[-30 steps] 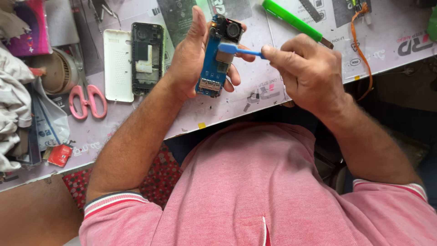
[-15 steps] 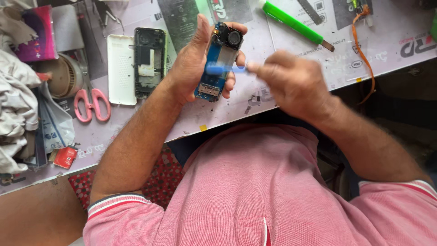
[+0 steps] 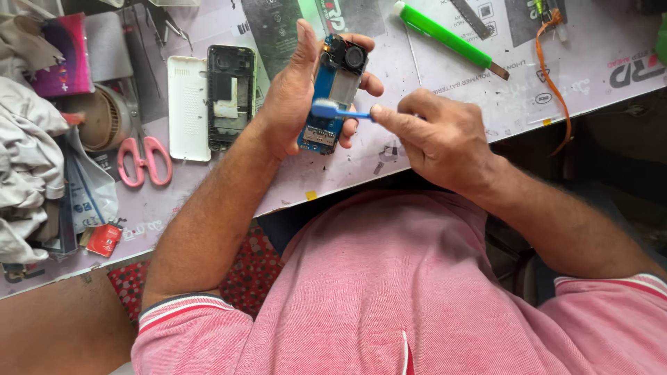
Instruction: The person cleans and handles internal components of a mobile phone. The person uses a brush to scrub a circuit board, applies liquid from a bottle, and wipes the screen and other parts with a cloth.
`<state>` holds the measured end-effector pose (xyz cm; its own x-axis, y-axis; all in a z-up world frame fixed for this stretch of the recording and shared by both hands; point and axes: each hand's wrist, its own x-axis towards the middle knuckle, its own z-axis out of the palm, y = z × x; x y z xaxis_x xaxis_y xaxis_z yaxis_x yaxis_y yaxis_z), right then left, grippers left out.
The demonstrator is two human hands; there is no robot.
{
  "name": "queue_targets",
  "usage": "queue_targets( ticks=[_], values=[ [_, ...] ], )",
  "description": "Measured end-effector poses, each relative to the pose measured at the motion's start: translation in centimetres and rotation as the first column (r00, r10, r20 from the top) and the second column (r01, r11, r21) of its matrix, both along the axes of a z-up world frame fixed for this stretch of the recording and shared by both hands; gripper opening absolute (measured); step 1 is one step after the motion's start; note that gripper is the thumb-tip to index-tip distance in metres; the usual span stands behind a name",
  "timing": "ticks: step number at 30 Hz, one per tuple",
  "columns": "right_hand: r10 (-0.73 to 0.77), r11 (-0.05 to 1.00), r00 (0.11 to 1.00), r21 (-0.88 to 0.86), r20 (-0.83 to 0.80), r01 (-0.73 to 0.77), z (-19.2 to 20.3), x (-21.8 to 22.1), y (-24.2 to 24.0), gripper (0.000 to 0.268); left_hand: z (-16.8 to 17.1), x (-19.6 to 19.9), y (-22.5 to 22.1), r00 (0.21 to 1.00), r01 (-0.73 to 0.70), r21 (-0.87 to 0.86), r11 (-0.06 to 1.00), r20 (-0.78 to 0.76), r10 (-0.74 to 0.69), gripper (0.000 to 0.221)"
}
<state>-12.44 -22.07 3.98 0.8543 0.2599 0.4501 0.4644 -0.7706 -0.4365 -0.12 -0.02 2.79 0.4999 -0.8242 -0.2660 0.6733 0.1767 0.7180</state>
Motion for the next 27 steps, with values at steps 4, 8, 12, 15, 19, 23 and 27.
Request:
queue_targets(
  ticks=[4,8,12,15,19,23,27],
  values=[
    [-0.054,0.998,0.999,0.021,0.004,0.054,-0.4,0.0,0.2,0.025,-0.3,0.0,-0.1,1.0,-0.016,-0.003,1.0,-0.017,0.016,0.094],
    [0.001,0.999,1.0,0.044,-0.005,-0.001,-0.6,0.0,0.2,0.029,-0.6,0.0,-0.2,1.0,0.001,-0.008,1.0,-0.019,-0.001,0.093],
    [-0.029,0.998,1.0,0.057,-0.007,0.029,-0.6,0.2,0.5,0.024,-0.6,0.1,0.0,1.0,-0.011,-0.026,1.0,-0.014,0.011,0.092],
    [0.008,0.998,0.999,0.058,-0.031,-0.006,-0.3,0.0,0.3,0.025,-0.7,0.0,-0.1,1.0,-0.005,-0.032,0.999,-0.016,0.004,0.092],
    [-0.001,0.995,0.997,0.101,-0.074,0.009,0.3,-0.4,-0.5,0.025,-0.9,0.1,-0.3,0.999,0.001,-0.059,0.998,-0.041,-0.003,0.092],
    [0.029,0.999,0.997,0.043,-0.068,-0.026,0.6,-0.4,-0.9,0.025,-0.5,0.2,0.1,1.0,0.003,-0.021,1.0,0.031,-0.002,0.094],
    [0.0,1.0,0.998,0.008,-0.067,0.001,0.6,-0.6,-0.8,0.026,-0.5,-0.1,-0.1,1.0,0.019,-0.018,1.0,-0.003,-0.019,0.096]
  ],
)
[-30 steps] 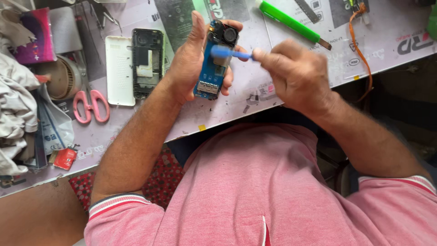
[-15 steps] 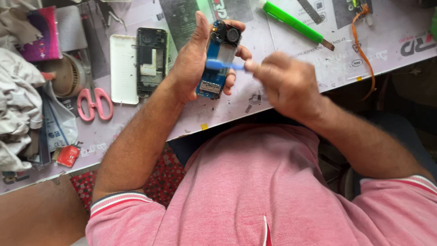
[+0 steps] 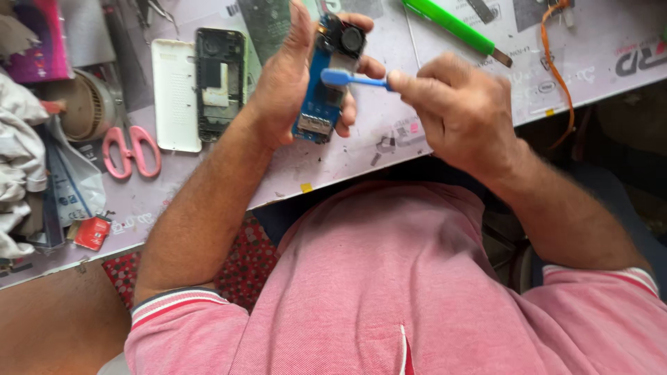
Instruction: The person cleans and handles internal components of a mobile phone. The person uses a brush to scrub a circuit board, applies liquid from a bottle, and wipes the screen and other parts with a cloth.
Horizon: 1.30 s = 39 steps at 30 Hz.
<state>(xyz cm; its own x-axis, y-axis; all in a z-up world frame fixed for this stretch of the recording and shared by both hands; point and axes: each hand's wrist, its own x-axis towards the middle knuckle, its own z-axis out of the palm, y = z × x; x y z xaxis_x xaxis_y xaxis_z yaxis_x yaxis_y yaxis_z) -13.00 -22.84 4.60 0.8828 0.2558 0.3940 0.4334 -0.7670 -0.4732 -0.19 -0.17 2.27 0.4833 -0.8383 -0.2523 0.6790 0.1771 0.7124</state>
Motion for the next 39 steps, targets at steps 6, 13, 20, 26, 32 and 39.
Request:
queue_targets(
  ticks=[6,13,20,26,32,39],
  values=[
    [-0.01,1.0,0.998,-0.008,0.056,0.01,-0.9,0.6,-0.2,0.029,-0.1,0.1,0.1,0.998,0.006,-0.009,1.0,0.058,-0.005,0.096],
    [0.057,0.998,0.998,0.027,0.006,-0.057,-1.2,0.4,-0.8,0.025,-0.2,0.4,0.6,0.998,0.032,-0.01,0.999,0.05,-0.031,0.095],
    [0.012,1.0,1.0,0.005,-0.011,-0.012,3.0,0.0,0.2,0.021,-0.6,0.3,0.8,0.992,0.023,-0.022,0.999,0.121,-0.021,0.09],
    [0.005,0.999,0.993,0.035,-0.122,0.0,0.0,-2.6,1.1,0.03,-1.6,0.1,0.7,0.936,-0.058,-0.042,0.997,0.345,0.069,0.079],
    [0.025,0.993,0.992,0.12,-0.122,-0.01,-1.0,-2.4,2.4,0.033,-1.7,-0.1,0.6,0.956,-0.136,0.011,0.991,0.262,0.128,0.068],
    [0.029,1.0,0.996,-0.01,-0.083,-0.03,0.2,-1.4,1.6,0.029,-1.3,0.0,0.3,0.95,-0.22,0.037,0.975,0.234,0.206,0.057]
  ],
)
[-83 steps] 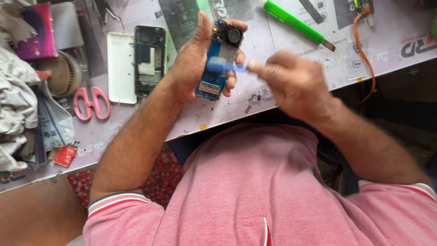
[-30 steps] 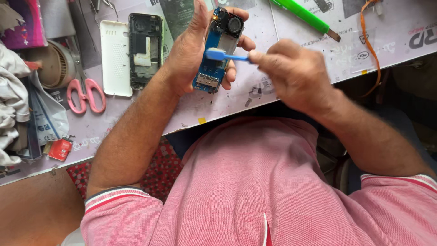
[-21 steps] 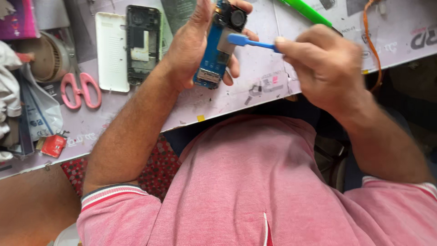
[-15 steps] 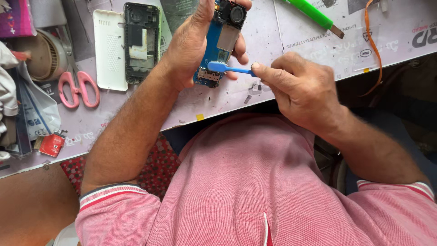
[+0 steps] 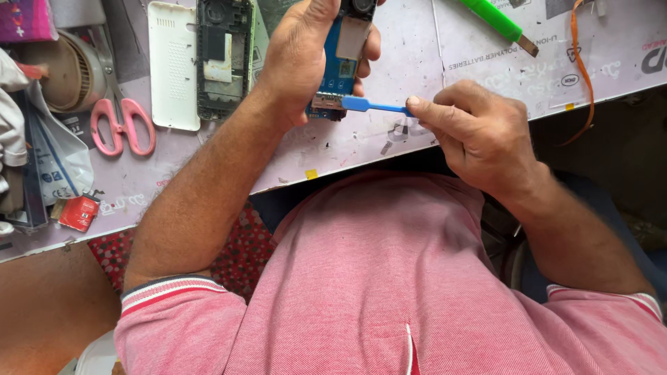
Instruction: The person cleans and handles internal components of a mobile phone. The person uses a brush to scrub a circuit board, applies liquid from a bottle, and wipes the screen and other parts with a cloth.
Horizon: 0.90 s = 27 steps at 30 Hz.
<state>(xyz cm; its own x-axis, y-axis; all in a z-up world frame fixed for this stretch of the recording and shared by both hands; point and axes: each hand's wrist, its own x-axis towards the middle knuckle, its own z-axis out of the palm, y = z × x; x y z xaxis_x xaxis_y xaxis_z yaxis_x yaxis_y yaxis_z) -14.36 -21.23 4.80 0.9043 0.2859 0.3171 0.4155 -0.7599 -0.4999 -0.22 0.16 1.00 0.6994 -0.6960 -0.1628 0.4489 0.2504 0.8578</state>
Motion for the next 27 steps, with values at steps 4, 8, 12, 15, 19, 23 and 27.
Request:
queue_targets(
  ticks=[4,8,12,15,19,23,27],
  values=[
    [0.054,0.999,0.996,0.0,0.076,-0.055,-0.9,-0.2,-0.4,0.034,-0.4,-0.2,-0.3,0.999,-0.023,-0.002,1.0,0.027,0.023,0.055],
    [0.033,0.999,0.999,-0.014,0.04,-0.033,-0.6,0.4,-0.6,0.03,-0.4,0.1,0.1,0.998,-0.043,0.003,0.999,0.041,0.042,0.057],
    [0.072,0.997,0.993,-0.007,0.089,-0.072,-0.7,0.2,-0.3,0.035,-1.0,-0.3,-0.2,0.998,-0.052,0.025,0.998,0.022,0.052,0.057],
    [0.108,0.994,0.988,0.001,0.113,-0.108,-0.7,0.6,-0.4,0.036,-0.6,0.1,-0.2,0.997,-0.071,0.037,0.997,0.041,0.069,0.057],
    [0.059,0.997,0.992,-0.048,0.107,-0.054,-1.3,0.9,-0.5,0.035,-1.0,0.0,0.3,0.996,-0.075,0.028,0.997,0.049,0.074,0.06],
    [0.107,0.994,0.983,-0.011,0.146,-0.107,-2.1,0.5,-1.0,0.037,-1.1,0.1,0.0,0.998,-0.058,0.001,0.998,0.01,0.058,0.06],
    [0.094,0.996,0.989,-0.019,0.111,-0.092,-1.9,1.2,-1.1,0.035,-1.0,0.3,-0.2,0.997,-0.061,0.009,0.998,0.046,0.061,0.064]
  ],
)
